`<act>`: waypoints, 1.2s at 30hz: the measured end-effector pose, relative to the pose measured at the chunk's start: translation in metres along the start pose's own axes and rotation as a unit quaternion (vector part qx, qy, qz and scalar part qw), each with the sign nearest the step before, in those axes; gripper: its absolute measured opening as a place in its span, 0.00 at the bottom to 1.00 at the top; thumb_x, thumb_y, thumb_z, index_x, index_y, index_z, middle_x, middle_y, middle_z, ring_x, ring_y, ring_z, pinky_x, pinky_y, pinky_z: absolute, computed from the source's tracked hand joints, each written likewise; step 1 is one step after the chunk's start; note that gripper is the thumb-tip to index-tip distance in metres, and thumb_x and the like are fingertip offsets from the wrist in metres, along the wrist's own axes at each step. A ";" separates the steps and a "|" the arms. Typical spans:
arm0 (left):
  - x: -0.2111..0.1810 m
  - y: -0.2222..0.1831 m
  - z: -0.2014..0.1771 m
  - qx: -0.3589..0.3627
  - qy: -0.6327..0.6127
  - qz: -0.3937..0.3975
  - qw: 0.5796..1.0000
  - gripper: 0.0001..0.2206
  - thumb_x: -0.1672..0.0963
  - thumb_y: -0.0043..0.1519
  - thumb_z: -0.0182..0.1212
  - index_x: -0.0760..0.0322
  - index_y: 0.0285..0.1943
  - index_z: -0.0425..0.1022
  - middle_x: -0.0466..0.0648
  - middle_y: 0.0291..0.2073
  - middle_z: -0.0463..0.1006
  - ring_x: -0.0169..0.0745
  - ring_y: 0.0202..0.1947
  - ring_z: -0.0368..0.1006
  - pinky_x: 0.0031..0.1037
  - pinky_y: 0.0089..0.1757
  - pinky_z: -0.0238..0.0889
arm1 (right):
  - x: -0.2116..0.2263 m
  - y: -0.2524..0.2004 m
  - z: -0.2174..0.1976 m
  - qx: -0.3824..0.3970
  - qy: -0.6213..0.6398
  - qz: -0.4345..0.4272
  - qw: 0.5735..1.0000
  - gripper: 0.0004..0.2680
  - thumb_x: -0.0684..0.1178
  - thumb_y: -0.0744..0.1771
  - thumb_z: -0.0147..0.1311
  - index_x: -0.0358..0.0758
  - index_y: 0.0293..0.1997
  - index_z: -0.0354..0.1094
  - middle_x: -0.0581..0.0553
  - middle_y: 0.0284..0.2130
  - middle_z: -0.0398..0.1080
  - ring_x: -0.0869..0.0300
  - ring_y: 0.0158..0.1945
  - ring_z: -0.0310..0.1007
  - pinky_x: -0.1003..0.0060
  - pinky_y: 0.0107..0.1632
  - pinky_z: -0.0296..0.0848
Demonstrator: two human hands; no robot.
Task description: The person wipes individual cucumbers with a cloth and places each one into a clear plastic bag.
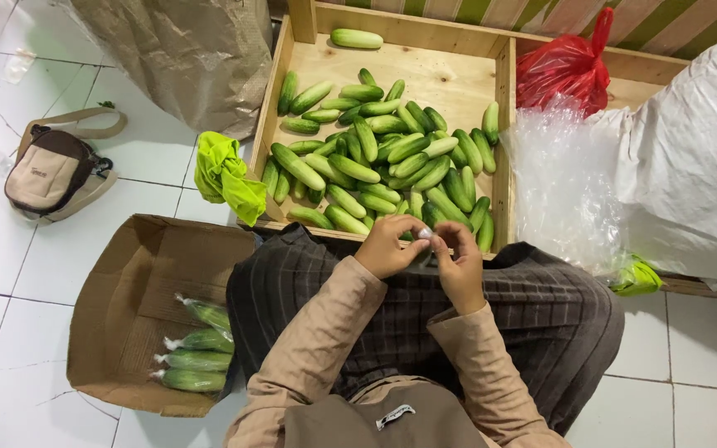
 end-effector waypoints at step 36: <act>0.011 -0.003 0.001 -0.002 -0.001 0.010 1.000 0.06 0.59 0.59 0.66 0.59 0.44 0.80 0.48 0.33 0.81 0.52 0.37 0.78 0.38 0.47 0.68 | 0.030 0.010 -0.002 0.071 -0.057 -0.088 0.992 0.02 0.40 0.69 0.57 0.35 0.38 0.70 0.41 0.36 0.68 0.52 0.38 0.71 0.61 0.43 0.71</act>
Point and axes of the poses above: each hand's wrist, its own y-axis towards the middle knuckle, its own z-axis out of the palm, x = y × z, the point moved 2 cm from there along y, towards the middle knuckle
